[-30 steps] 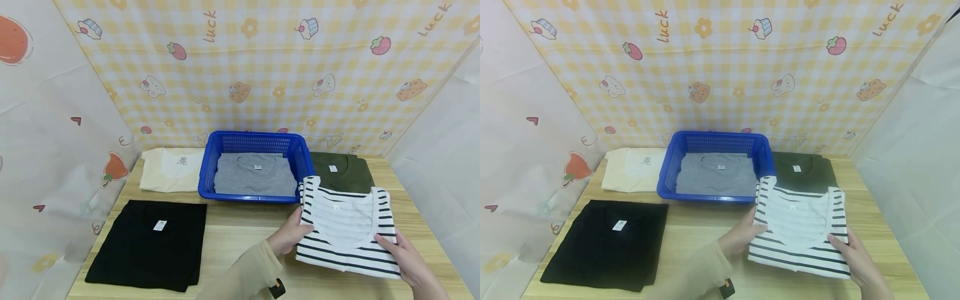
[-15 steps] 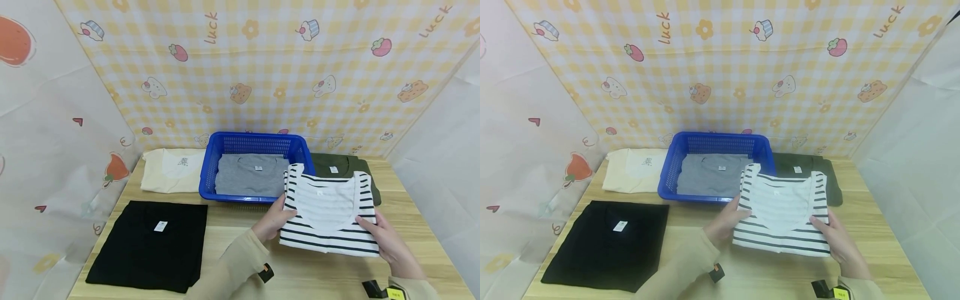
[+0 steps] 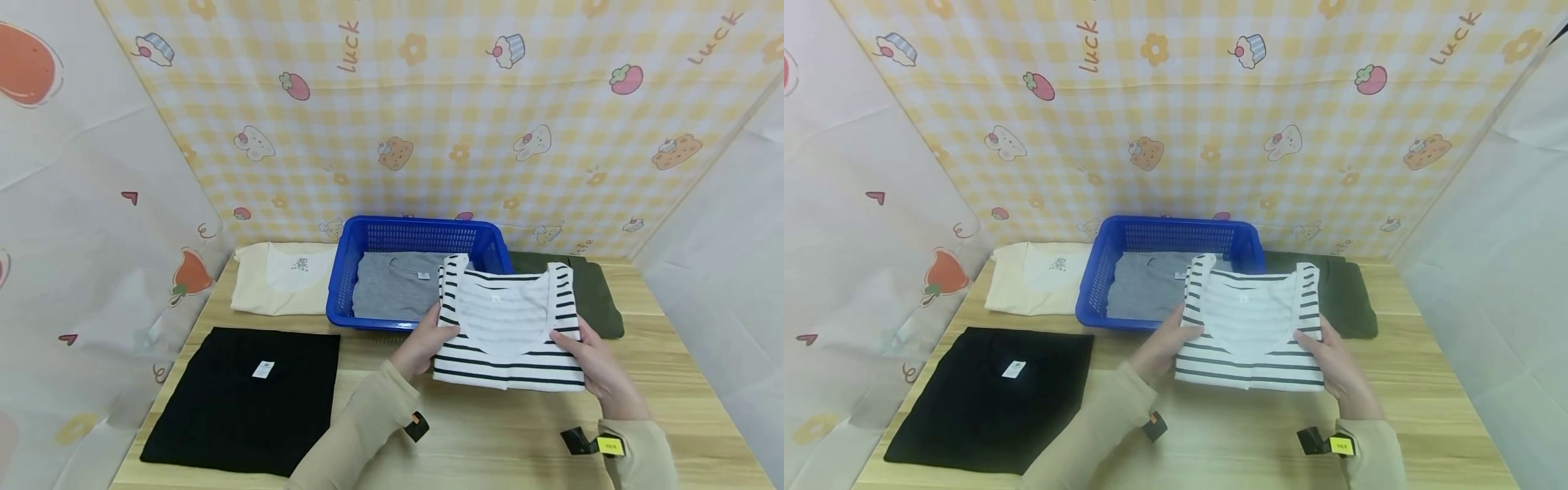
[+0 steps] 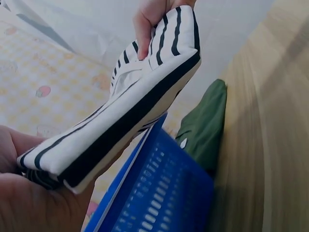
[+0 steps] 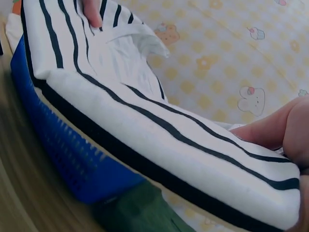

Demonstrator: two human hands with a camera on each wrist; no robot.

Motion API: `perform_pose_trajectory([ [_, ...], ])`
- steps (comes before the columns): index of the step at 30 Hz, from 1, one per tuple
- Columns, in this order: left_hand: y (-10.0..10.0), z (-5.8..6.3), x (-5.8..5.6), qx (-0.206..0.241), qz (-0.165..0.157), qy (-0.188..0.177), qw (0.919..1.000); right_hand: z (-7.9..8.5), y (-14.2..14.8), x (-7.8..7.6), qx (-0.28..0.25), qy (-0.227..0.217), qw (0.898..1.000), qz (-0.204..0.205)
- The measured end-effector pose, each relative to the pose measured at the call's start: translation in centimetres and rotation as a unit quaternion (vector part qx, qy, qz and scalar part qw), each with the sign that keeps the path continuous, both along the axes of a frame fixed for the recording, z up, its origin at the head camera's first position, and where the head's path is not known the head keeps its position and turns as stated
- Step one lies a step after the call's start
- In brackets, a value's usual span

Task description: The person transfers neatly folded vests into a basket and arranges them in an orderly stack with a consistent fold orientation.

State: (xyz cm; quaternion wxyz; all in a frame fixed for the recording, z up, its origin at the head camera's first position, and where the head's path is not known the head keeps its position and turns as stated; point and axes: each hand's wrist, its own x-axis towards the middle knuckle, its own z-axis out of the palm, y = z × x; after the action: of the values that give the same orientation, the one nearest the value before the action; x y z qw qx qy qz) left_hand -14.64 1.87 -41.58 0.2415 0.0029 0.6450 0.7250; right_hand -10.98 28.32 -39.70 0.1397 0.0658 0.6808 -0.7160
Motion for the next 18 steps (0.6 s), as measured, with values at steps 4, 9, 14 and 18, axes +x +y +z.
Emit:
perform_pose_trajectory([
  [4,-0.8,-0.1,-0.7,-0.001,0.012,-0.004,0.9999,0.2,-0.8,-0.9,-0.008,0.003,1.0,0.011],
  [9,-1.8,-0.3,-1.5,0.002,0.019,-0.004,0.9998,0.2,-1.8,-1.9,-0.021,0.001,1.0,0.019],
  [14,-2.8,-0.3,-2.0,0.011,0.028,0.001,0.9995,0.1,-2.5,-3.0,-0.027,0.002,0.999,0.031],
  [18,-3.5,-0.3,-2.5,0.01,0.044,-0.002,0.999,0.1,-3.1,-3.8,-0.034,0.008,0.999,0.042],
])
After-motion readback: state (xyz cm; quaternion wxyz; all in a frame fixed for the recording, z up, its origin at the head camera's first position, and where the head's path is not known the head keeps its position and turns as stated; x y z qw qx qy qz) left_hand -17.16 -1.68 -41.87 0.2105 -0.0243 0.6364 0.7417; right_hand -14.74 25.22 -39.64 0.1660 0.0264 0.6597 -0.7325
